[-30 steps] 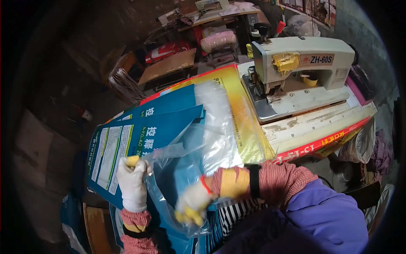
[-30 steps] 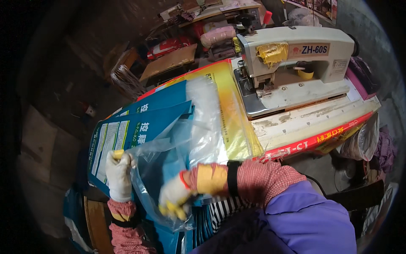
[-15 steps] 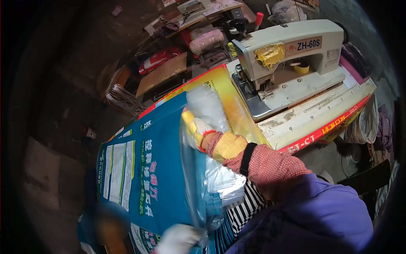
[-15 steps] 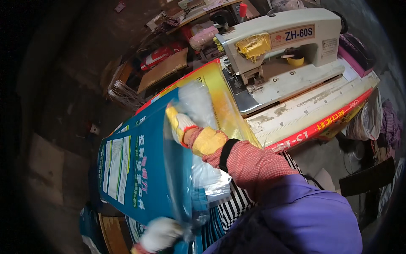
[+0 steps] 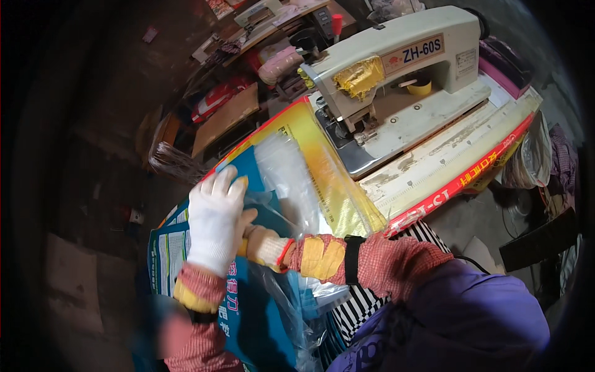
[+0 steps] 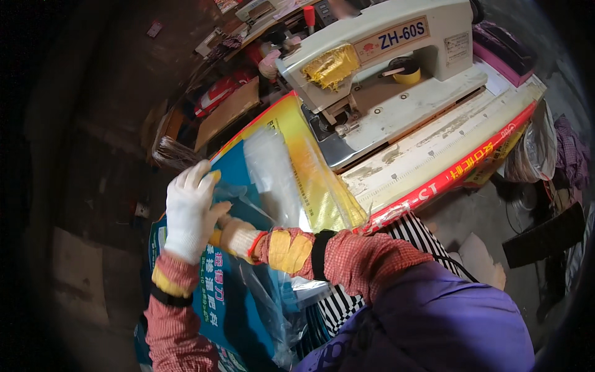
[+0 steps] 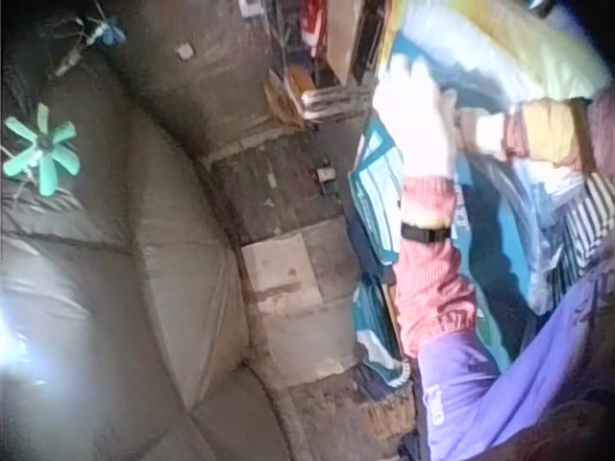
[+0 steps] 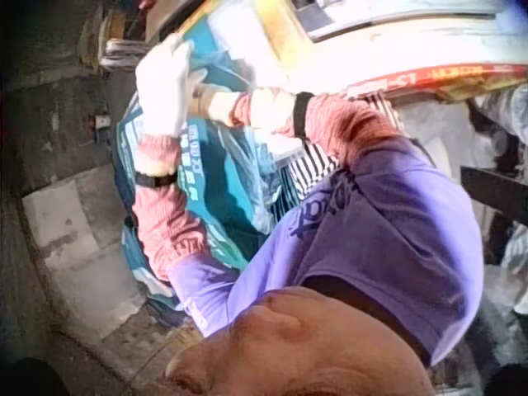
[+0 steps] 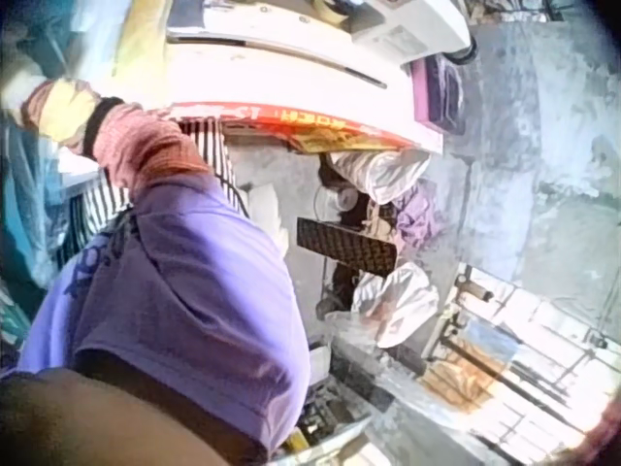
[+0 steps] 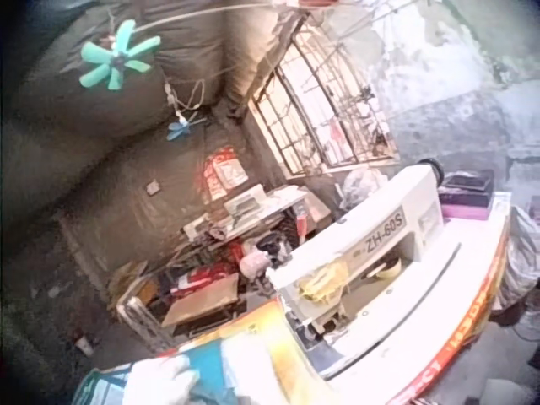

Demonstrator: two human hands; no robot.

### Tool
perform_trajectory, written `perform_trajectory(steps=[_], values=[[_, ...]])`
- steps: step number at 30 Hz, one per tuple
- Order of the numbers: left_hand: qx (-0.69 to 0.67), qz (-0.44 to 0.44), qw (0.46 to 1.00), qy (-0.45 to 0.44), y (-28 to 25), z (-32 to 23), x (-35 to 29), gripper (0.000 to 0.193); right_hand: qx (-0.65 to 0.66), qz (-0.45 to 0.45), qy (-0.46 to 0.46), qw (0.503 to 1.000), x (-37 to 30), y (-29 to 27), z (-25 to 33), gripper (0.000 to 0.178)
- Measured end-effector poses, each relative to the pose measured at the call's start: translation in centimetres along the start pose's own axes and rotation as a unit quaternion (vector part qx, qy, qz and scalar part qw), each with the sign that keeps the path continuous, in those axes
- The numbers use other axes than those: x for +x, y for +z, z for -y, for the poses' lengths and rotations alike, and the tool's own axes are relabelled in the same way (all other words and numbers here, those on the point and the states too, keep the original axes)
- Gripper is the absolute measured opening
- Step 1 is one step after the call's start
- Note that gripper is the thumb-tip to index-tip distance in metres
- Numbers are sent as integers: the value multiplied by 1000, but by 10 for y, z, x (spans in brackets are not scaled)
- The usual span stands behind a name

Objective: Manually sealing the edges of large plastic fertilizer bags using a sewing or heat-sealing machine.

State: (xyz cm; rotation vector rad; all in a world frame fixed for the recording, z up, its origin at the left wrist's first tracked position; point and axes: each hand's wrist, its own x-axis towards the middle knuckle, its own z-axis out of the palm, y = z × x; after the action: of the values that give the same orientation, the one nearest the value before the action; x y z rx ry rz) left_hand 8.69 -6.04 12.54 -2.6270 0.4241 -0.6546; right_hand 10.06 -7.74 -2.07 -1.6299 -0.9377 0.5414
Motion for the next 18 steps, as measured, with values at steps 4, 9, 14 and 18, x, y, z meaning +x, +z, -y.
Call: perform_trajectory(steps=[4,9,14,18], values=[[11,181,979,92,41,11,-4,16,-289,198,-223,910,-11,-6,9,35],[-93,366,925,50,69,8,-42,13,-166,129,-339,917,-19,19,-35,50],[-79,243,958,-127,50,27,-5,22,39,302,-53,951,-25,-36,-4,84],[79,379,913,-126,60,42,13,18,72,274,-11,959,-25,-27,-13,82]])
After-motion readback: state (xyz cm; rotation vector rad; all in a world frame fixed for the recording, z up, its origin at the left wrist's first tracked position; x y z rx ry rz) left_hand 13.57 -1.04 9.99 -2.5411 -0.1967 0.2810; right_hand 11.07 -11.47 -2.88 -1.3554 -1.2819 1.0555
